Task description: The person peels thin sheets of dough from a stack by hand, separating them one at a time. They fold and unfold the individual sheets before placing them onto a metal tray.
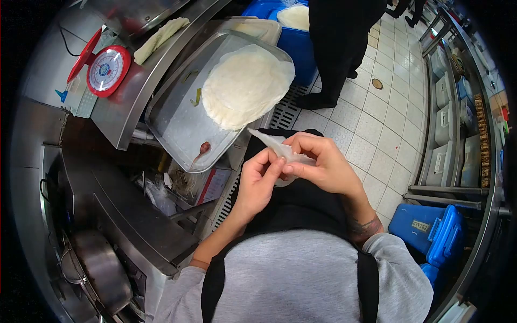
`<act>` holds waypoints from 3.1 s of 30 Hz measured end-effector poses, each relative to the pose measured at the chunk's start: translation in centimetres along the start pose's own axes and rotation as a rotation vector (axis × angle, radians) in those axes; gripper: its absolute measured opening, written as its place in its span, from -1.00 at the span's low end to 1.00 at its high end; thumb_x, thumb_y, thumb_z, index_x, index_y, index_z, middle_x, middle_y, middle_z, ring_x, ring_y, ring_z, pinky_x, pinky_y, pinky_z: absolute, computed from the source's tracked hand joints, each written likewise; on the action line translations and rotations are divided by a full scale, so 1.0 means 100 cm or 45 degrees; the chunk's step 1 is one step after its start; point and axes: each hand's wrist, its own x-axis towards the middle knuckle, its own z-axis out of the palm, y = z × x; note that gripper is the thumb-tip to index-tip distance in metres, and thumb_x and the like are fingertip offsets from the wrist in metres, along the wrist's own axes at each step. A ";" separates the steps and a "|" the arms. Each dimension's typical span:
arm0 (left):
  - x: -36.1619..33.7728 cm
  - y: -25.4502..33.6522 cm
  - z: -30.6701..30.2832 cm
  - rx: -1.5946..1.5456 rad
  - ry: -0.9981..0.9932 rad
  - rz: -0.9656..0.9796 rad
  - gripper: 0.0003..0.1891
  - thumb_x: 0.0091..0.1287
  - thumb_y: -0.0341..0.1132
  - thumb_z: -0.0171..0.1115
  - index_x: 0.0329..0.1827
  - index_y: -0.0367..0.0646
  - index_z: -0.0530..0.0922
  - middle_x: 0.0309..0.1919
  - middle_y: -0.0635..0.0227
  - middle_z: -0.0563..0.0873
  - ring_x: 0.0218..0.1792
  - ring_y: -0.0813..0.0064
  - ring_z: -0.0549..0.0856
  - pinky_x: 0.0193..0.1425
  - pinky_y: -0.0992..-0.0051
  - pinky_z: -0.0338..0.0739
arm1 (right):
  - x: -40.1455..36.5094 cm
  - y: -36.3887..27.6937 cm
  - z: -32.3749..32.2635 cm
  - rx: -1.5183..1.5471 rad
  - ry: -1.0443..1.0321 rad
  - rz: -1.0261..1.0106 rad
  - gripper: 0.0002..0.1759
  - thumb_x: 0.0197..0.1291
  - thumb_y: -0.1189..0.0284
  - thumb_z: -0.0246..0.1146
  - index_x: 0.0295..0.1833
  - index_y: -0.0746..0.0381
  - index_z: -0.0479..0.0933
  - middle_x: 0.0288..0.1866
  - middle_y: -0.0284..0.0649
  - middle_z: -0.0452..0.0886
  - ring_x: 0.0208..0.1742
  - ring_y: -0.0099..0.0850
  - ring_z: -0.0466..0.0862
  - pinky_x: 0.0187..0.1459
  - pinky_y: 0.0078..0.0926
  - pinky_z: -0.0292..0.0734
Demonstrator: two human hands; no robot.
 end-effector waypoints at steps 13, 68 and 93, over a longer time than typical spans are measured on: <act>-0.011 0.007 0.005 0.075 -0.051 -0.024 -0.80 0.46 -0.30 0.13 -0.32 -0.22 0.44 -0.46 0.53 0.53 -0.39 0.78 0.45 -0.28 0.69 0.38 | -0.006 0.014 -0.011 -0.017 -0.161 0.107 -0.77 0.24 0.40 0.20 -0.24 0.40 0.58 -0.34 -0.18 0.60 -0.33 -0.46 0.60 -0.25 -0.52 0.49; -0.002 0.000 -0.012 -0.019 0.047 -0.138 -0.87 0.36 -0.36 0.12 -0.36 -0.16 0.41 -0.49 0.57 0.45 -0.49 0.81 0.37 -0.46 0.73 0.22 | -0.019 0.023 0.001 0.267 0.017 0.277 -0.88 0.36 0.51 0.02 -0.21 0.33 0.42 -0.39 -0.27 0.59 -0.38 -0.58 0.65 -0.31 -0.56 0.62; -0.001 -0.001 -0.002 -0.027 0.070 0.075 -0.81 0.19 -0.67 0.02 -0.28 -0.15 0.32 -0.45 0.48 0.46 -0.46 0.77 0.46 -0.39 0.79 0.27 | -0.015 0.031 0.007 0.189 -0.208 0.137 -0.71 0.14 0.34 0.35 -0.42 0.27 0.42 -0.57 -0.39 0.41 -0.51 -0.65 0.43 -0.49 -0.58 0.36</act>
